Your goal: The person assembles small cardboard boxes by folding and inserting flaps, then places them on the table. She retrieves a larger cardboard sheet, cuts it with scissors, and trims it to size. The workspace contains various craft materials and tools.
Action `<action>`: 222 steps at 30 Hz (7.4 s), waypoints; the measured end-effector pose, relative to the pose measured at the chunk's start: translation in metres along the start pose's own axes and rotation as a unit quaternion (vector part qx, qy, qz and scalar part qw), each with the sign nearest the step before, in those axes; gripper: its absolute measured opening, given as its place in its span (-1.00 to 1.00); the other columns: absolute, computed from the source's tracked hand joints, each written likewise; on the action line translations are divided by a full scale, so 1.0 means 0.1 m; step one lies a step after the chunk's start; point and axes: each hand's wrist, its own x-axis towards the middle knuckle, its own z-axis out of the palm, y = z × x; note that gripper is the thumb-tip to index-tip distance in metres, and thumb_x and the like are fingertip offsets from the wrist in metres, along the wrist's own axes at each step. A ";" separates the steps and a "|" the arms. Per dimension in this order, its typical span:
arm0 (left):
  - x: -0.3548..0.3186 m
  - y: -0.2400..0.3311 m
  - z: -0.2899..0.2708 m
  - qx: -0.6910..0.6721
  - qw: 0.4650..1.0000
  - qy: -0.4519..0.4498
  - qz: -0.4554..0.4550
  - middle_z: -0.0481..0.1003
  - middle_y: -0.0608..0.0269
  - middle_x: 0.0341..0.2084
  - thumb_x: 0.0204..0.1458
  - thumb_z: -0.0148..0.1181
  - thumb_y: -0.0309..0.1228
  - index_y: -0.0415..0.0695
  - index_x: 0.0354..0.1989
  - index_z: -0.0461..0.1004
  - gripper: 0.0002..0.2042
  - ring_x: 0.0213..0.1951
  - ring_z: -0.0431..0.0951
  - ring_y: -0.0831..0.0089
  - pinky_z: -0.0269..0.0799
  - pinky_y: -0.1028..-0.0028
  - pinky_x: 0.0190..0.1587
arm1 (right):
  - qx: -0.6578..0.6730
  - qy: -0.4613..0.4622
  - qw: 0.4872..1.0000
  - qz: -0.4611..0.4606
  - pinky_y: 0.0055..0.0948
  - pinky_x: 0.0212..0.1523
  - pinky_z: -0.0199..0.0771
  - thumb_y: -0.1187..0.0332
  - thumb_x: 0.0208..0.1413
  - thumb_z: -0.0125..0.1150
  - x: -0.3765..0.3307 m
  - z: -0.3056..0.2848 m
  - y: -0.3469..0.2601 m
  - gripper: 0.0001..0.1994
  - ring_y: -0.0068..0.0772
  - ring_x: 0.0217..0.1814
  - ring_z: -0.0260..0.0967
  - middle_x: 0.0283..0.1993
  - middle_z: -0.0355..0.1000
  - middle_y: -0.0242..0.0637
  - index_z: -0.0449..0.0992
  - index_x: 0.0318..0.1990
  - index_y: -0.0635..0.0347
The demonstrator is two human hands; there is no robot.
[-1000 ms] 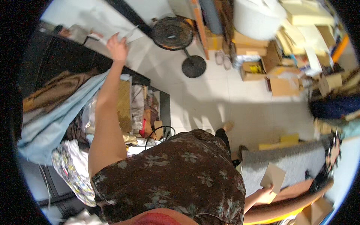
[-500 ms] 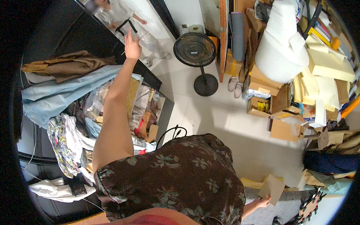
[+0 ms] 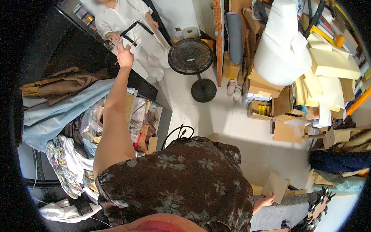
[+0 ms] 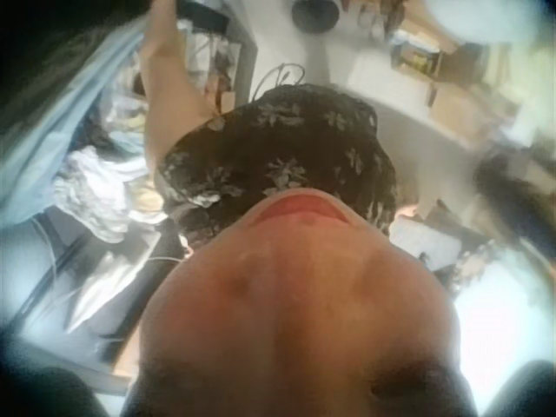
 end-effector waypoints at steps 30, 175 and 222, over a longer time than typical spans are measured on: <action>0.30 2.04 -0.10 -0.149 0.972 0.123 0.131 0.33 0.03 0.10 0.14 0.08 -0.36 -0.15 0.03 0.43 -0.70 0.09 0.37 0.08 0.24 0.11 0.14 | 0.112 0.049 0.992 0.023 -0.51 -0.32 0.35 0.42 -0.05 0.23 -0.95 0.53 -0.22 -0.85 -0.58 -0.36 0.35 -0.37 0.49 -0.40 0.54 -0.31 0.27; -0.66 18.25 -9.88 -0.596 -0.024 -0.388 0.702 0.59 0.13 -0.49 0.11 0.17 -0.45 -0.40 -0.31 0.50 -0.81 -0.41 0.57 0.48 0.44 0.44 -0.34 | -0.444 -0.281 0.819 0.231 -0.17 -0.09 0.49 -0.04 -0.21 0.38 8.46 0.78 -3.80 -0.44 -0.07 -0.12 0.49 -0.22 0.54 -0.13 0.56 -0.09 0.15; -3.55 18.84 -10.61 -0.491 0.161 -0.504 0.692 0.54 0.20 -0.29 0.14 0.13 -0.47 -0.40 -0.15 0.48 -0.79 -0.24 0.49 0.53 0.40 0.50 -0.14 | -0.087 0.715 0.598 0.352 -0.18 -0.09 0.50 0.41 0.20 -0.04 12.20 -5.64 -2.11 -0.73 0.09 -0.05 0.43 -0.06 0.31 0.21 0.22 0.01 0.31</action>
